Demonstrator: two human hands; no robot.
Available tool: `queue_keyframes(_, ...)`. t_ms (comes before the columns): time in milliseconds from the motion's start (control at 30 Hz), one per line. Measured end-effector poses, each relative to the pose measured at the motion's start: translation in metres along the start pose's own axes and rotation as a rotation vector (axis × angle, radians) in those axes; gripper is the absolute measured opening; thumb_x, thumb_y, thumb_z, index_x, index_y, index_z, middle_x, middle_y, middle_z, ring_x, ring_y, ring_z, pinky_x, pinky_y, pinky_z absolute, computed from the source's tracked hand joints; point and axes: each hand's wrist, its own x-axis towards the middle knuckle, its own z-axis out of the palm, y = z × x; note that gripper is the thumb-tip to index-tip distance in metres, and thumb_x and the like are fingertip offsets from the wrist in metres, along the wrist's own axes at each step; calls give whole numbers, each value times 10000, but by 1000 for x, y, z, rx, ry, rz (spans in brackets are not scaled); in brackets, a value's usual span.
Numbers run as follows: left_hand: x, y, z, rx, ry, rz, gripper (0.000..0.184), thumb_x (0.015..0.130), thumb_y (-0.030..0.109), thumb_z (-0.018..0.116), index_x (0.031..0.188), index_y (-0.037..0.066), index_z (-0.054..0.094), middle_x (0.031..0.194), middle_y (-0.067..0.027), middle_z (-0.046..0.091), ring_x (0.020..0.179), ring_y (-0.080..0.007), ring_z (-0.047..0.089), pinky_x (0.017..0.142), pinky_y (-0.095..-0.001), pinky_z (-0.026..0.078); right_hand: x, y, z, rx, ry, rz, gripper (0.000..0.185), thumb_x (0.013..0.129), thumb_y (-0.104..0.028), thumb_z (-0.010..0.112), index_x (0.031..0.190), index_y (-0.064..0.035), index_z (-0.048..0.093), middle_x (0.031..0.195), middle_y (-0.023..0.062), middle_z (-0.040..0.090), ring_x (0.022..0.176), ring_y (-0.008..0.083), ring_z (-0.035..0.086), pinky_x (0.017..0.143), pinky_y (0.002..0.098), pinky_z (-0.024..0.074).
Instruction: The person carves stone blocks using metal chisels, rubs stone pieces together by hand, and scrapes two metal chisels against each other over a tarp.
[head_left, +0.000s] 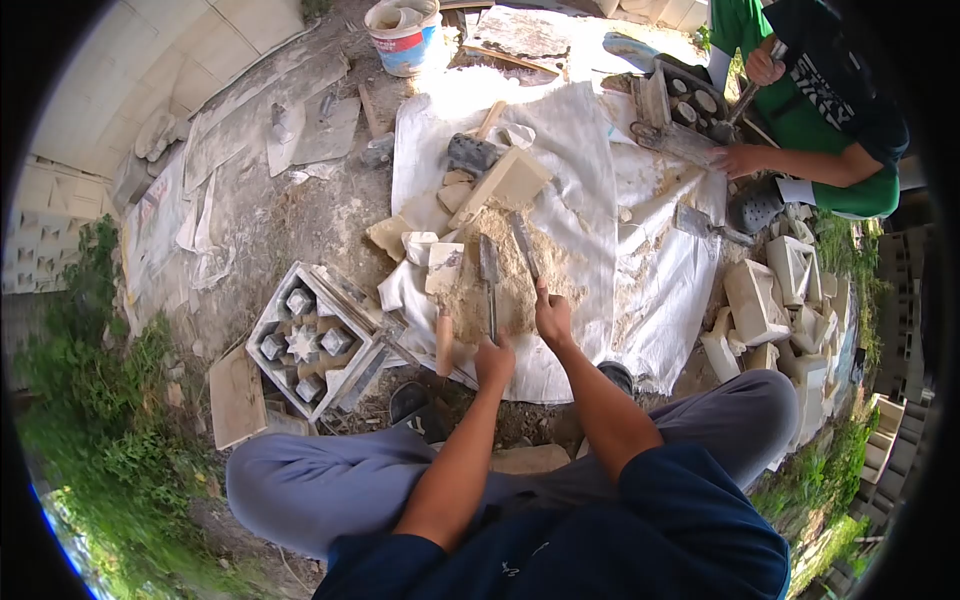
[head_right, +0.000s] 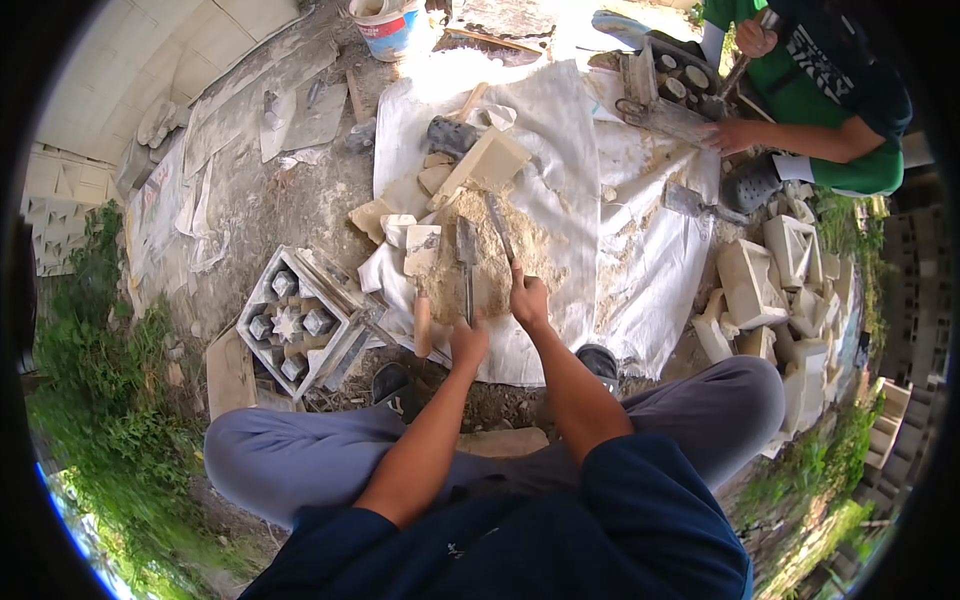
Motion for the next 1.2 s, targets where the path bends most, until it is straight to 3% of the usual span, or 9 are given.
queue_keyframes(200,13,-29,12,-156,-33,-51,468,908,398,535,1026,-54,567,871,-291,624,819,-450,611,762,-488,468,13,-10,13,-192,97,46,900,847,-740,352,741,106,640,750,305,626,814,412,642,736,462,477)
queue_keyframes(267,15,-36,12,-47,68,44,408,911,362,551,946,-43,587,769,-217,624,632,-357,621,568,-443,478,9,-4,7,-117,60,55,873,859,-714,367,718,103,640,733,300,625,799,414,641,744,466,474)
queue_keyframes(367,20,-49,12,-52,55,156,401,914,364,549,887,-33,602,691,-184,615,590,-324,617,486,-413,447,0,-8,-2,-10,-31,16,845,885,-677,369,658,96,620,689,289,612,752,407,634,732,476,466)
queue_keyframes(500,17,-40,-3,-249,-124,-64,477,902,398,532,895,-70,625,809,-265,645,837,-458,612,719,-482,471,9,5,1,-70,-19,-18,860,890,-684,343,676,107,605,693,294,605,747,404,626,731,482,456)
queue_keyframes(567,-3,-8,-34,-296,-234,-256,418,908,365,553,864,-48,596,678,-200,621,724,-405,611,663,-452,468,14,31,20,-76,118,38,863,883,-696,340,664,103,584,684,291,600,725,407,613,723,492,444)
queue_keyframes(667,12,-35,-19,-9,84,47,505,911,435,518,862,-52,642,712,-248,638,691,-438,617,613,-474,458,-7,24,15,8,45,19,899,848,-743,361,646,102,592,638,232,609,609,341,576,632,477,429)
queue_keyframes(867,-24,-23,-27,-108,178,237,464,936,394,477,935,-40,640,781,-272,637,760,-447,618,662,-494,467,-39,44,12,-64,-9,-15,854,855,-724,390,525,55,507,525,148,506,532,221,480,538,438,388)
queue_keyframes(967,4,-79,14,100,-73,6,397,940,344,480,956,-24,627,821,-280,628,835,-452,607,713,-503,465,-52,39,9,53,-22,26,909,842,-744,377,556,102,551,546,209,541,581,269,558,581,463,427)
queue_keyframes(1200,-42,-36,-10,-2,83,126,370,939,327,482,967,-24,597,862,-276,631,898,-459,594,761,-510,461,-54,36,-1,44,-66,108,923,861,-719,356,799,167,606,818,351,608,853,422,619,779,467,461)
